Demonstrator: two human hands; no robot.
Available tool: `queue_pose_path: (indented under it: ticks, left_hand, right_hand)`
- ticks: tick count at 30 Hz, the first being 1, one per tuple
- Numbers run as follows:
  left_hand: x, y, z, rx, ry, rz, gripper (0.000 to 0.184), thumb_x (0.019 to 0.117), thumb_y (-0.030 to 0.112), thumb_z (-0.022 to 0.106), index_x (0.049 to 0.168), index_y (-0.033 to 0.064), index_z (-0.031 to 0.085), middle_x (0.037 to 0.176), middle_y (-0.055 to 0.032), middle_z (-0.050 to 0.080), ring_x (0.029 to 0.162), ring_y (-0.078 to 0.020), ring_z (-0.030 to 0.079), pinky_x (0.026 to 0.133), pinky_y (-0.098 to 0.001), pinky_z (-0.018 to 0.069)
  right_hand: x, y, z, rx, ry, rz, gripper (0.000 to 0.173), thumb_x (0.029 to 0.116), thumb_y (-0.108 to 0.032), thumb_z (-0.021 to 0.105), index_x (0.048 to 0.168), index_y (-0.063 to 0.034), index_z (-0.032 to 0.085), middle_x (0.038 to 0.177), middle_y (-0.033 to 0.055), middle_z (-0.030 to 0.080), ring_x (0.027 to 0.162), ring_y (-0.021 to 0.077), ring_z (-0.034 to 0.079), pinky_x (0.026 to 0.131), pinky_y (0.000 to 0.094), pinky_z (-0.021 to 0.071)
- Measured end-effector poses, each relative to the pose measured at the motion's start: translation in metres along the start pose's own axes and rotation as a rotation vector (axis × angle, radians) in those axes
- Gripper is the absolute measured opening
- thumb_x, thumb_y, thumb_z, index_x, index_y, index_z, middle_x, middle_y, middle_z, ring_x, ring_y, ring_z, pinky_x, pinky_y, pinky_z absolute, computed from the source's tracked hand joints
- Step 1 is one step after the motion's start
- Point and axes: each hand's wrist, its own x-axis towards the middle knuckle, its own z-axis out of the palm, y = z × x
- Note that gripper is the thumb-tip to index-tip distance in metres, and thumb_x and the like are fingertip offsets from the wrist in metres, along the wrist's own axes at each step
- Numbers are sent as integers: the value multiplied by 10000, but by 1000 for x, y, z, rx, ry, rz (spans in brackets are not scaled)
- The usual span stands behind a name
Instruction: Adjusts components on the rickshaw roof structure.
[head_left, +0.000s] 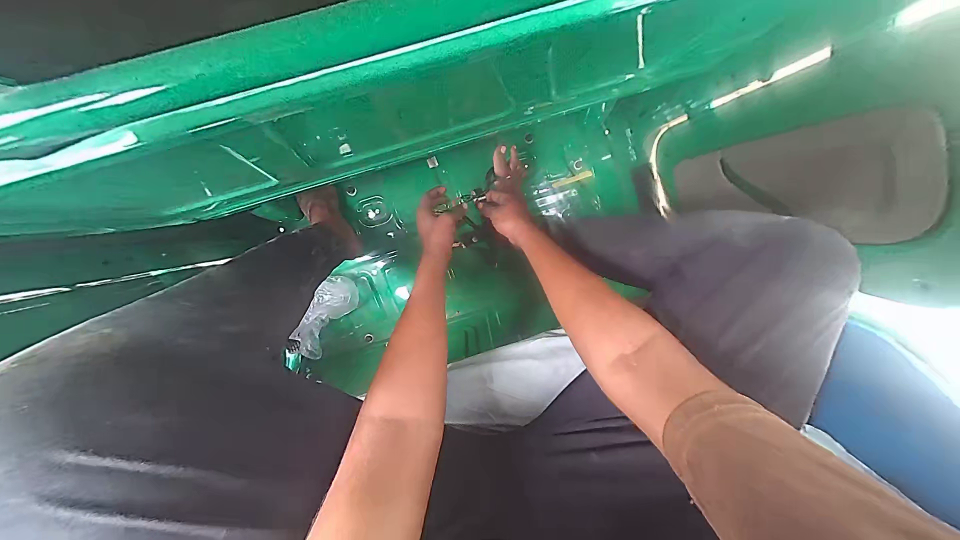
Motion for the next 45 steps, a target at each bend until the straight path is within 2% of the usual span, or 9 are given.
queue_pose_path:
  ticks: [7,16,19,21,28,32,34,37,45]
  left_hand:
    - [20,54,29,1190,-268,314,277,997,419,615,1160,258,771,1255,-67,702,1243,-349,604,1025,-649,450]
    - [30,43,50,1042,-303,95,215,951,195,655,1097,55,727,1112,-197,714,1105,-385,673,957,-622,527]
    - [23,37,57,926,-270,2,242,976,232,642,1119,55,726,1142,-186,710,1130,-361,663,994,-605,505]
    - [19,36,59,865,-249,-68,250,965,244,657,1106,54,739,1134,-175,720,1123,-346,671,998,-602,506]
    - [27,24,38,602,-320,-116,236,957,228,684,1093,47,752,1085,-155,733,1031,-285,696,946,-547,543]
    - [31,27,14,232,-344,-143,347,1098,287,463,1152,45,706,1010,-93,718,851,-168,671,787,-386,569]
    - [31,23,3,76,-388,-142,520,1120,426,349,1230,41,680,1073,-109,731,932,-204,709,851,-424,597]
    - [28,15,-4,-69,-500,-71,451,1059,393,549,1275,9,645,1151,-139,722,1030,-247,712,934,-459,594]
    - [30,-5,6,-126,-296,-143,412,1019,416,624,1149,32,697,996,-102,739,886,-213,724,826,-424,621]
  right_hand:
    - [0,-6,-2,-193,122,-139,287,956,-288,708,1188,-126,750,1692,155,232,1557,304,224,1213,486,333]
    - [2,2,-2,-316,176,-212,392,890,-259,760,1240,-89,716,1735,143,26,1598,283,51,1260,453,257]
    - [-13,6,-4,-297,173,-195,385,885,-181,749,1252,-72,707,1630,187,353,1522,297,318,1229,491,327]
    - [-30,-6,-7,-304,81,-44,202,917,-157,711,1058,-15,743,1207,214,691,1172,349,651,994,554,523]
    - [-82,-81,-23,-435,-184,75,214,990,-81,609,1165,9,694,1258,245,646,1211,383,606,1010,574,479]
    - [-20,-29,-26,-327,61,-157,225,930,-274,697,1113,-196,802,1716,172,151,1590,362,75,1264,567,205]
    - [-12,-32,-31,-163,55,-61,214,966,-312,695,1109,-185,792,1710,132,187,1511,281,316,1109,450,466]
    - [-5,-37,-20,137,87,74,206,953,-290,733,1058,-115,769,1201,147,657,746,198,688,586,355,608]
    - [6,-31,-19,414,-11,74,216,1017,-127,601,1202,-86,705,1033,127,731,777,234,729,645,389,633]
